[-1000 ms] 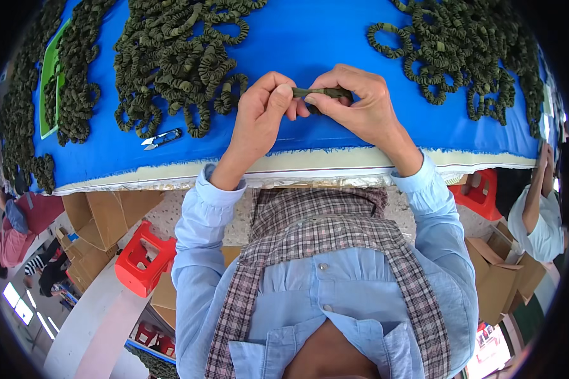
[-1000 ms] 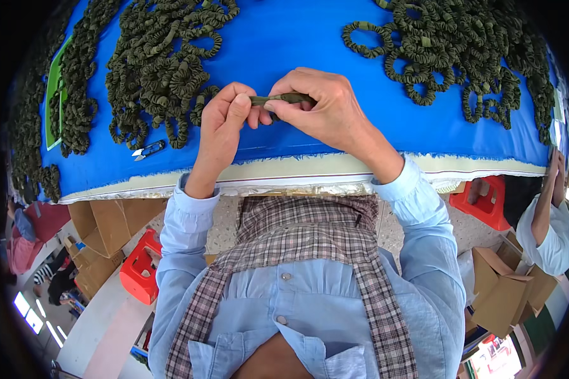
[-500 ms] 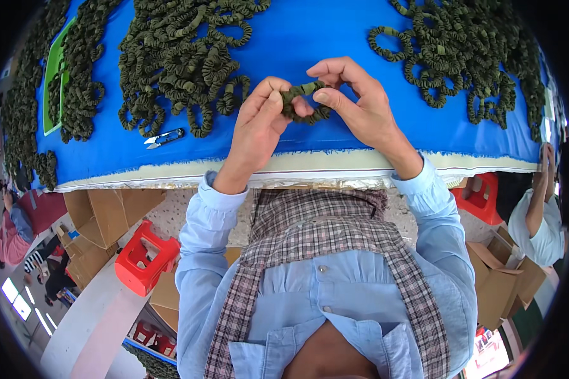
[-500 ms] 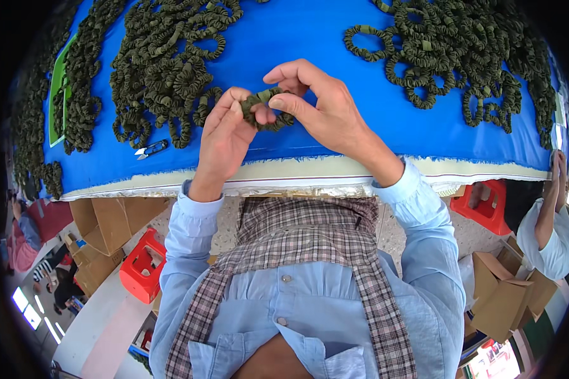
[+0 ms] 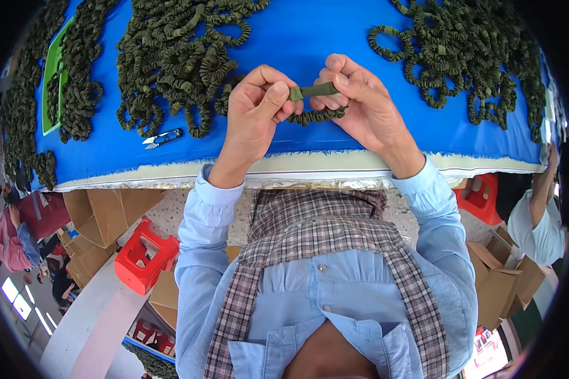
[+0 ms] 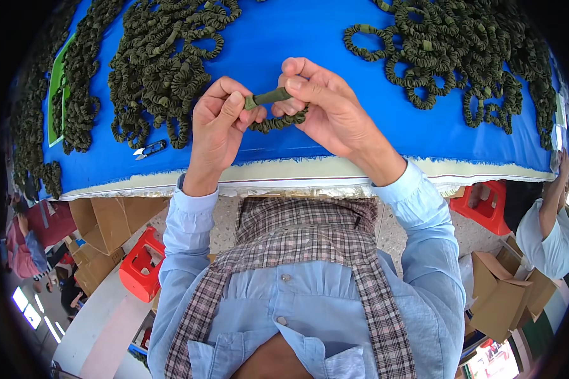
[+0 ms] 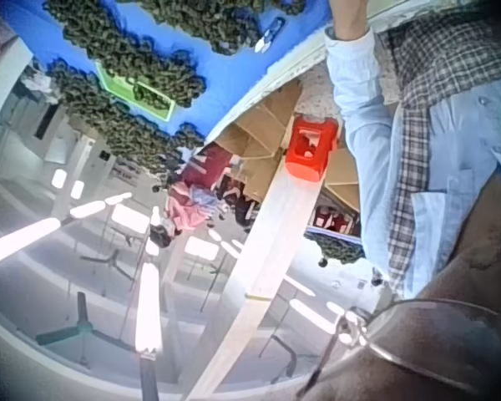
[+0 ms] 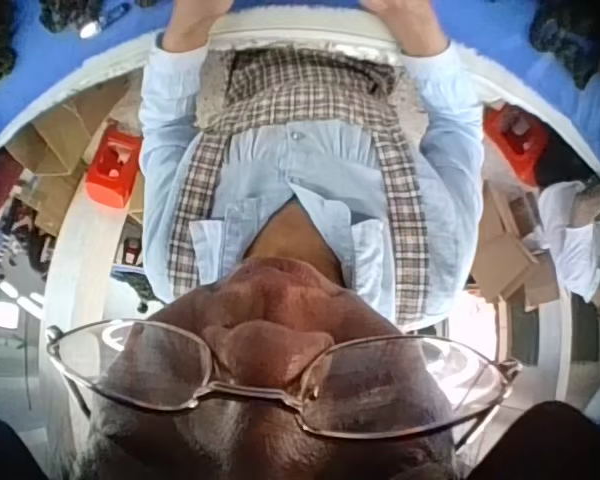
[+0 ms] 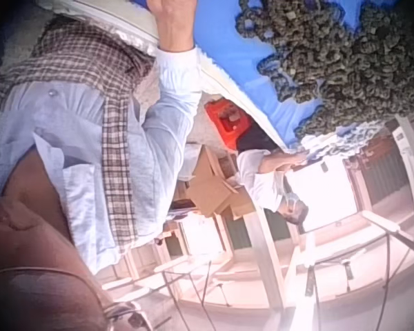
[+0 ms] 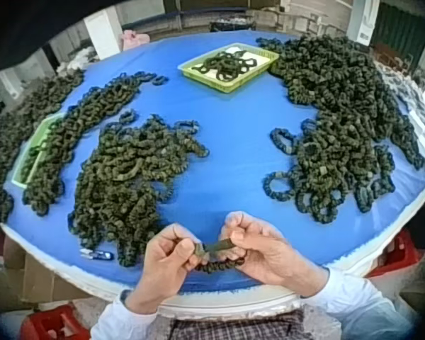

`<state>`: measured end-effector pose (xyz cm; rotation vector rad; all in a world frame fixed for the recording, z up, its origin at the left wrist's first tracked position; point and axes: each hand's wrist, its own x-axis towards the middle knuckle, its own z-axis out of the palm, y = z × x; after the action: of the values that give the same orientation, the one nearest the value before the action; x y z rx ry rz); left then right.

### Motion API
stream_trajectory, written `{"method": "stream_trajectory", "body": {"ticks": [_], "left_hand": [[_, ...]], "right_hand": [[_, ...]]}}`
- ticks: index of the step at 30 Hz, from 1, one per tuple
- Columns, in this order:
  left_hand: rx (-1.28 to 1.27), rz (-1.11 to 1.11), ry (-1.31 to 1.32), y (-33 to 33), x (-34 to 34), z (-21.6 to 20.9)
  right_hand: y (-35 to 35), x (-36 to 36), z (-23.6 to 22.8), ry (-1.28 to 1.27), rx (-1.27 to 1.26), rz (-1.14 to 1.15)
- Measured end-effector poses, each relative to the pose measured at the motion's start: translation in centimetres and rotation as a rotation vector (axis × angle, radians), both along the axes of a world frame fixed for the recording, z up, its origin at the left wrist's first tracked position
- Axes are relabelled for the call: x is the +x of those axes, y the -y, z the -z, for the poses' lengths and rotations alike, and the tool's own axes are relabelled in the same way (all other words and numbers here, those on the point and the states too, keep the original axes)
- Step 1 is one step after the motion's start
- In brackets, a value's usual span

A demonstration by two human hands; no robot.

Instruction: The person repeatedly picks up short segments of green camouflage netting cord from a blue table and twists them into small loops by hand. The person places the finished loops into a pile on the table. A pair of scissors is visible on the table but is not used during the clip.

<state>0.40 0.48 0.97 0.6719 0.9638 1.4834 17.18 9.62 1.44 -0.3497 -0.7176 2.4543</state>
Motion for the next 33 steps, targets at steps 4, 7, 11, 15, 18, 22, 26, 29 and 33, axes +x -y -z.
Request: {"method": "stream_trajectory", "body": {"ticks": [4, 7, 11, 15, 18, 22, 26, 29, 33], "left_hand": [[0.001, -0.017, -0.134, 0.0, 0.6, -0.4], [0.025, -0.033, -0.230, -0.1, 0.8, -0.6], [0.038, -0.001, -0.277, 0.0, 0.7, -0.9], [0.071, -0.032, -0.354, -0.1, 1.0, -0.8], [0.039, -0.027, -0.454, 0.0, 0.8, -1.0], [-0.036, 0.033, -0.387, -0.1, 0.4, -1.8], [0.024, 0.079, -0.134, -0.1, -0.4, -1.0], [0.077, 0.045, 0.035, 0.0, 0.1, -0.8], [0.042, 0.054, 0.044, 0.0, 0.1, -0.7]], "right_hand": [[-0.7, 0.7, -0.3, 0.119, 0.044, -0.038], [-0.2, 0.5, -0.7, 0.352, 0.438, 0.066], [0.6, 0.4, -2.1, 0.558, 0.788, 0.089], [1.0, 0.2, -1.0, 0.570, 0.992, 0.177], [0.9, 0.1, -1.8, 0.563, 1.057, 0.195], [0.6, 0.5, -2.1, 0.594, 1.003, 0.118], [0.4, 0.8, -2.4, 0.583, 0.874, 0.086], [0.3, 0.8, -2.3, 0.546, 0.838, 0.090], [0.3, 0.6, -1.7, 0.514, 0.796, 0.100]]}}
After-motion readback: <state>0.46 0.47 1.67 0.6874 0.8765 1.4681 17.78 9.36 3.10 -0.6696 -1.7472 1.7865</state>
